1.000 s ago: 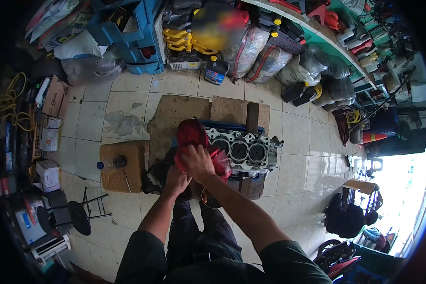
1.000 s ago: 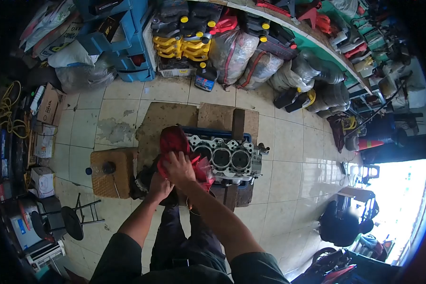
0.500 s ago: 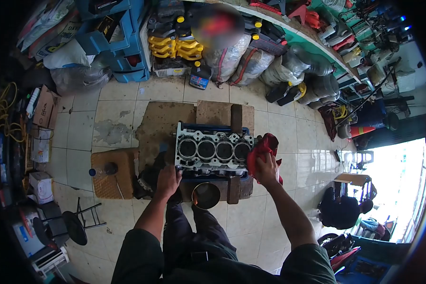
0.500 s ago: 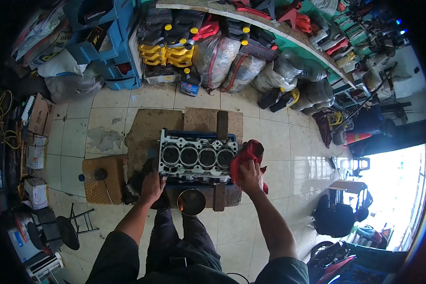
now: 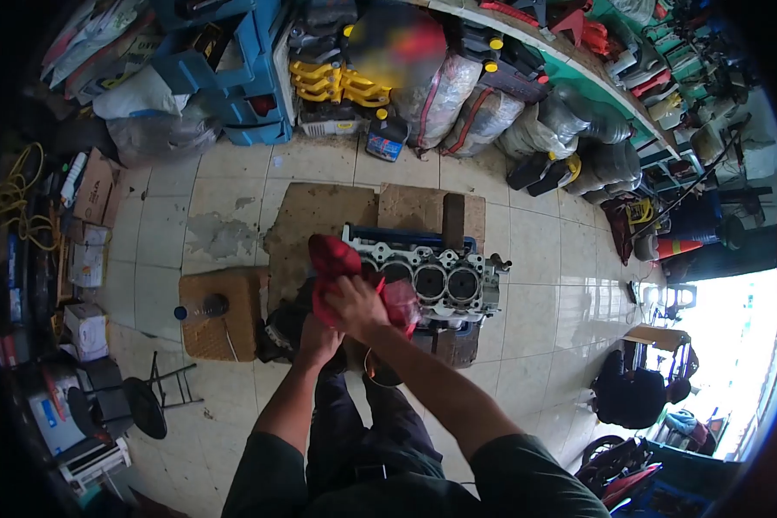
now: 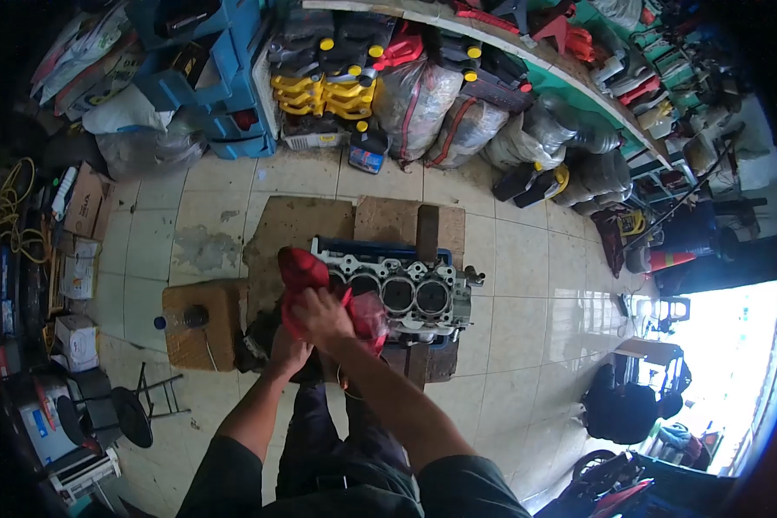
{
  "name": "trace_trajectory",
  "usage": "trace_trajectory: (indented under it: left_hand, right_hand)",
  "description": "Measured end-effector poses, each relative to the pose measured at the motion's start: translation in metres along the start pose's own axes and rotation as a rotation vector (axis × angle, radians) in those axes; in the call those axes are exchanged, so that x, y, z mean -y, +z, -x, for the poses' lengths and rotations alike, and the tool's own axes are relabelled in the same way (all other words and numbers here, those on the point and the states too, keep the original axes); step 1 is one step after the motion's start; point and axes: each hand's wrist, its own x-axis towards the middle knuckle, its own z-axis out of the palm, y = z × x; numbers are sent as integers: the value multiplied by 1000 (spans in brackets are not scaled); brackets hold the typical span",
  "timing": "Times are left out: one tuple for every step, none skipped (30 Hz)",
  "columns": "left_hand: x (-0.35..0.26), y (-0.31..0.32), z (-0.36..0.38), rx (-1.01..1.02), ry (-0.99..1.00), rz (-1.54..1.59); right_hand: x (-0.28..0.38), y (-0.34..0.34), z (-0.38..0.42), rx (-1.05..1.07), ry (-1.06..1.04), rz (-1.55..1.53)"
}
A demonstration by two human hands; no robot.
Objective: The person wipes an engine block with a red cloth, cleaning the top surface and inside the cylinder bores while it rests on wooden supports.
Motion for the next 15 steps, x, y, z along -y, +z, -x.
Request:
trace_trajectory:
  left_hand:
    - [-3,1,3,101,-50,26]
    - [-6,1,0,99,-48,28]
    - [-12,0,-2,95,-139,-16]
    - [-15,-1,-2,92,-232,-61]
    - [-16,-2,-2,94,-233,-60]
    - [-15,-2,-1,77,-218,-47]
    - [-14,-2,-2,59,-201,-31]
    - [-15,-1,-3,63,-197,-23]
    - [-16,0,-3,78,-219,-35]
    - [-17,0,-3,91,-244,-48]
    - [-14,1,-2,95,-223,-44]
    - [-14,1,-3,91,-221,-44]
    - [-16,0,-1,67,-224,-10]
    - [-16,0,-3,38,-223,24]
    - [-17,-1,-2,33,-221,28]
  right_hand:
    - [-14,-3,14,43,-25,-39]
    - [-32,-13,22,76,-50,-69]
    - [-45,-30,35,149,-25,-25]
    - [-58,-48,50,220,-1,17]
    - [-74,-63,67,214,5,69]
    - [-90,-78,87,209,13,121]
    - [-111,-89,108,166,20,155]
    - [-130,-98,130,123,28,189]
    - [-142,-116,143,187,75,190]
    - [-153,-134,155,250,119,190]
    - [-166,-145,168,226,110,220]
    - [-179,-152,181,202,98,250]
    - [-186,-158,189,140,164,253]
    - [-192,-168,200,128,246,259]
    - [-194,-178,206,132,346,288]
